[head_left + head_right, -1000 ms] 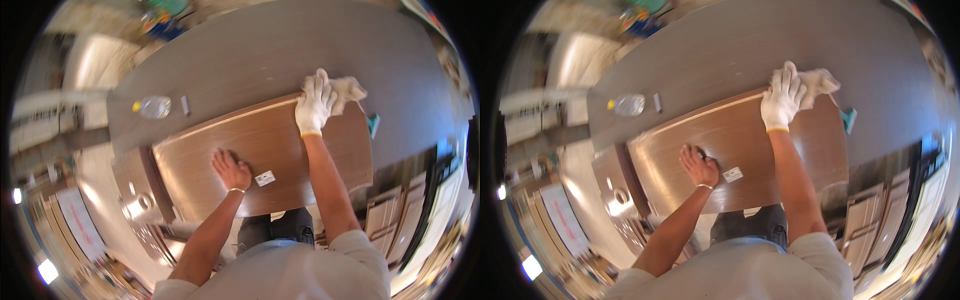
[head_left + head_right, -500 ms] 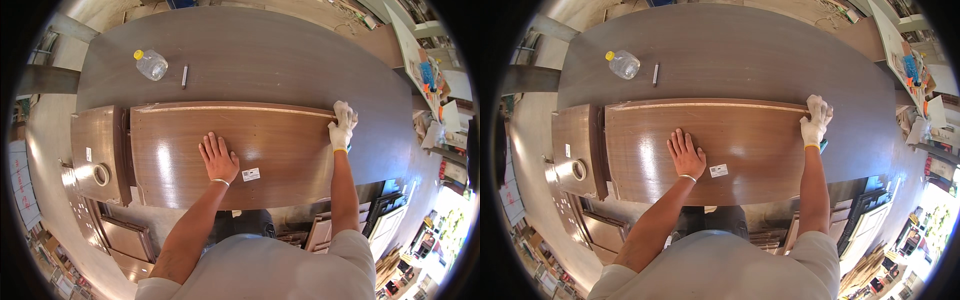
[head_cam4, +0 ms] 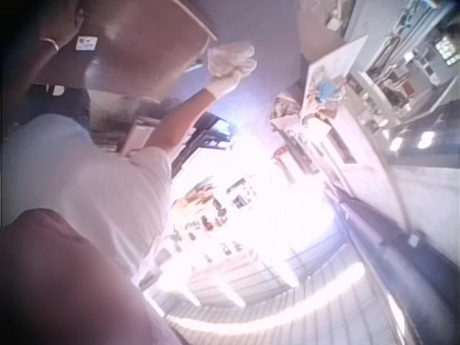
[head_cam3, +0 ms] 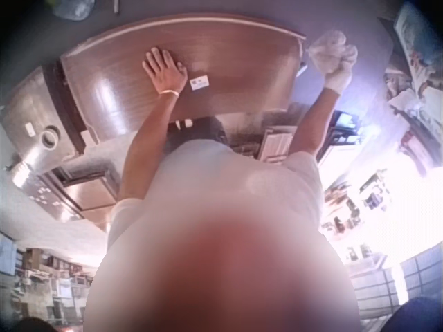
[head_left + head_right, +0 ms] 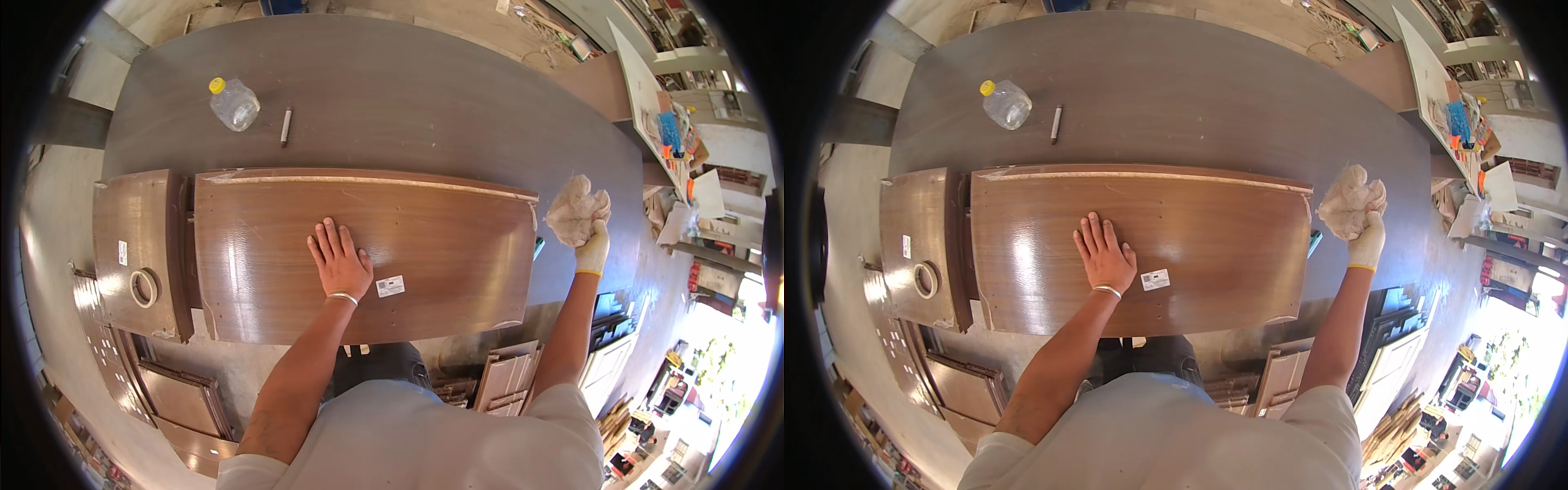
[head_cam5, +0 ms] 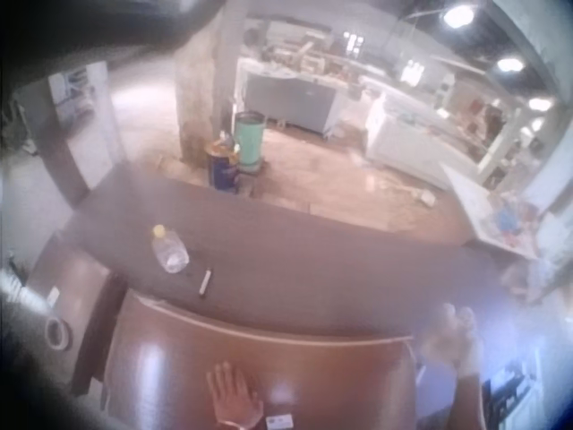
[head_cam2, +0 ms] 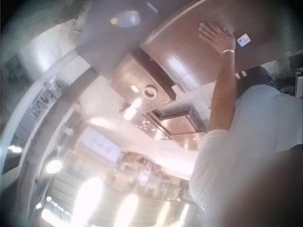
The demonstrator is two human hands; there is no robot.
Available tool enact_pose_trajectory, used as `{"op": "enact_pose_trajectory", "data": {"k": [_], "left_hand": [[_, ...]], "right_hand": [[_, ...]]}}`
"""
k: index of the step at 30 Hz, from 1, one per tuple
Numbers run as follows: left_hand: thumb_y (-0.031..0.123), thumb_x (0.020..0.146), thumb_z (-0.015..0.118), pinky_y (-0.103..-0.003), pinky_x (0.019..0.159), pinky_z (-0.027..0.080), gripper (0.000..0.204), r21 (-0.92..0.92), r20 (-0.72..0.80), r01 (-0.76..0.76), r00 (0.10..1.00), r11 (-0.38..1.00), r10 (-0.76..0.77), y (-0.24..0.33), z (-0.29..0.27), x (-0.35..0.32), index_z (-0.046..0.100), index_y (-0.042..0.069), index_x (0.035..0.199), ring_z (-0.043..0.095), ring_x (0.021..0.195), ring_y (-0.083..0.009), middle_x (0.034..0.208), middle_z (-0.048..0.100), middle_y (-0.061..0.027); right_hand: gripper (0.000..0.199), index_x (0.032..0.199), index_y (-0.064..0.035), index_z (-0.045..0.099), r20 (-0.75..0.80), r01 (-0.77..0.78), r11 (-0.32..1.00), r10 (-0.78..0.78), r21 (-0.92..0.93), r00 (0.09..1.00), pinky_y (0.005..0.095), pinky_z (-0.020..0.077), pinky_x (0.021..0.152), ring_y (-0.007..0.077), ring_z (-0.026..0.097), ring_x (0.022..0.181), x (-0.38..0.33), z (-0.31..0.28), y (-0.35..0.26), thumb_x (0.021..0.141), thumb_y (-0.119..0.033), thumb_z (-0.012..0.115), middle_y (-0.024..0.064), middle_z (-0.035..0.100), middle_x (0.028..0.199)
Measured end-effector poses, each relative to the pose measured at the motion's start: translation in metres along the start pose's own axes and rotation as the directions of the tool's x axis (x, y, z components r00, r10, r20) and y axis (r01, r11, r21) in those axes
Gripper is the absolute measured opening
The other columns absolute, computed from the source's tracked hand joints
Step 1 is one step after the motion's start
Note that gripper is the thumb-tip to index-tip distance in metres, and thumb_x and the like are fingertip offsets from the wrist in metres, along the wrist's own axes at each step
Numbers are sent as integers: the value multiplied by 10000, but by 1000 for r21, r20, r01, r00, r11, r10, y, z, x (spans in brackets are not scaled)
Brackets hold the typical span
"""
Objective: The person wipes a large wooden panel with a cloth, applies masking tape along its edges, flips the panel to clean the other side, and stacks it with other panels. The person repeats this process on additional panels, using a liquid from a bottle to aid cleaning.
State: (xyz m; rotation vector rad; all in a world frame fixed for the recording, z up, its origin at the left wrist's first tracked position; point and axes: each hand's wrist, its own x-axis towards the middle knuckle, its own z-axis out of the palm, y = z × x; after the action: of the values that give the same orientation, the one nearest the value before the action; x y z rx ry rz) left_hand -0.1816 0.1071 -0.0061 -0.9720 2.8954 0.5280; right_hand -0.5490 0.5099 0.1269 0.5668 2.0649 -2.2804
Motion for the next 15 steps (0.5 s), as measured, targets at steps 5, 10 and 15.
{"op": "enact_pose_trajectory", "data": {"k": [5, 10, 15], "left_hand": [[315, 940, 581, -633, 1294, 62, 710, -56, 33, 29, 999, 998, -27, -2, -9, -4, 442, -58, 1528, 126, 1611, -457, 1709, 232, -285], [327, 966, 556, -636, 1294, 78, 701, -92, 49, 12, 999, 996, -7, -3, -9, -2, 441, -72, 1530, 141, 1608, -463, 1710, 226, -296], [322, 990, 518, -652, 1288, 106, 692, -149, 35, -35, 999, 988, 41, -5, -9, -4, 422, -83, 1542, 170, 1602, -468, 1693, 259, -315]], "right_hand": [[610, 1533, -48, 505, 310, 327, 545, -126, -772, 942, 375, 562, 1010, 332, 683, 1170, -70, 113, 77, 943, -136, 636, 139, 645, 1367], [611, 1418, -4, 549, 642, 666, 63, -214, -743, 736, 487, 375, 1190, 406, 413, 1444, -145, 233, 195, 844, -113, 728, 168, 522, 1539], [549, 1340, 30, 589, 828, 833, 1, -110, -554, 550, 507, 404, 1127, 449, 458, 1339, -217, 293, 224, 848, -151, 750, 172, 520, 1499]]}}
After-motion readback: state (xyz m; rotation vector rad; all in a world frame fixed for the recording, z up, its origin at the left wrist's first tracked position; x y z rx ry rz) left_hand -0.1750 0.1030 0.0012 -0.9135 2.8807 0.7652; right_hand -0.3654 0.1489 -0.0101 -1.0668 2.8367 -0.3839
